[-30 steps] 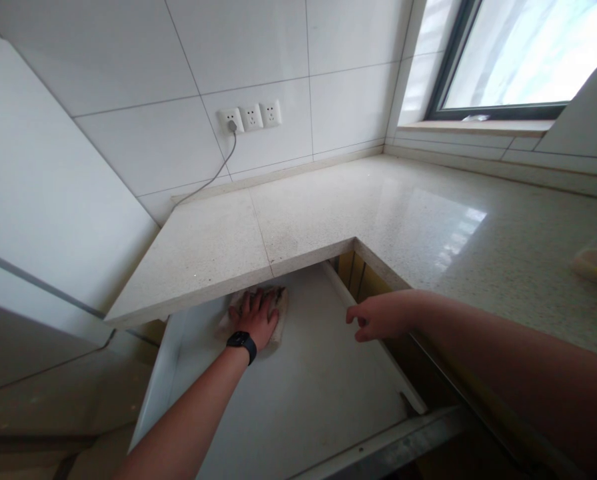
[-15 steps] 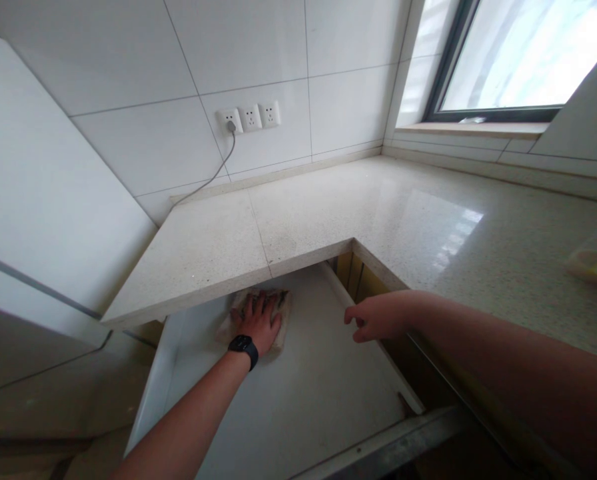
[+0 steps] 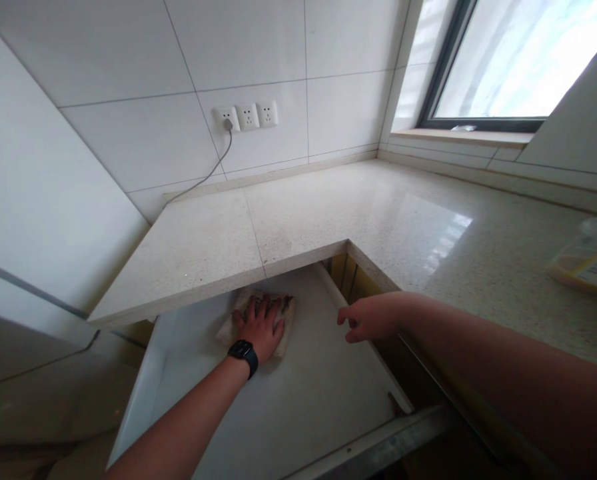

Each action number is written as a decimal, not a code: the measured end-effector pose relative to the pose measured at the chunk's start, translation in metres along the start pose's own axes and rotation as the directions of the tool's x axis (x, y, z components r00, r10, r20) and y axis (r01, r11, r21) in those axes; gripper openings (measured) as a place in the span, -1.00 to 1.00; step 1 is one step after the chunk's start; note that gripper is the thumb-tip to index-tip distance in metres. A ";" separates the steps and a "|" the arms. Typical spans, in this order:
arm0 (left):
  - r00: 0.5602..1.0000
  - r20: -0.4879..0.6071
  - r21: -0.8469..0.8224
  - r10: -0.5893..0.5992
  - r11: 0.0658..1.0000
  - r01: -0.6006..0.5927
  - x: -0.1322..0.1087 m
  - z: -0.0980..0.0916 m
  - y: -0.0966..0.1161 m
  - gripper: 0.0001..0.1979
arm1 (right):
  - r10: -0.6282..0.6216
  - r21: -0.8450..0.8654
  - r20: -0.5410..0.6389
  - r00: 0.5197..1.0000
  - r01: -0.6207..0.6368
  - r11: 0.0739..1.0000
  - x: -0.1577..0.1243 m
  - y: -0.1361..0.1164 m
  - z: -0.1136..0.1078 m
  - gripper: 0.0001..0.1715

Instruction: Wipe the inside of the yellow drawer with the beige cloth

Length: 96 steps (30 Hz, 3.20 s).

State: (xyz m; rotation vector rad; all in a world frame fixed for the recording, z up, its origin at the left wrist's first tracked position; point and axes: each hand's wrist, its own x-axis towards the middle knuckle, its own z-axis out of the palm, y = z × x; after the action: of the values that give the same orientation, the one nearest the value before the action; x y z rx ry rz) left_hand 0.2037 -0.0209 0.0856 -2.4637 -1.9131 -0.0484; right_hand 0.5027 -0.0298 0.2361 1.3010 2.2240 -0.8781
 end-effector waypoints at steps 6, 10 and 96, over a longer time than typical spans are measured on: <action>0.999 -0.009 -0.008 0.041 0.999 -0.042 -0.004 0.000 0.008 -0.39 | -0.013 0.002 -0.004 1.000 0.013 1.000 -0.001 -0.001 -0.001 -0.21; 0.999 -0.008 -0.011 0.049 0.999 -0.049 -0.006 -0.001 0.013 -0.40 | -0.002 -0.004 -0.006 1.000 0.002 1.000 -0.002 -0.003 -0.002 -0.22; 0.761 0.104 -0.239 0.640 0.759 -0.606 0.007 -0.022 0.038 -0.28 | 0.024 -0.027 -0.009 1.000 -0.024 0.999 -0.006 -0.009 -0.004 -0.22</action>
State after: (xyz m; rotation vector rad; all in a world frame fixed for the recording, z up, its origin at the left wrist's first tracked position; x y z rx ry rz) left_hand 0.2423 -0.0244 0.1082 -3.2066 -1.0468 0.0043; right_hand 0.4973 -0.0335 0.2455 1.3185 2.2147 -0.8323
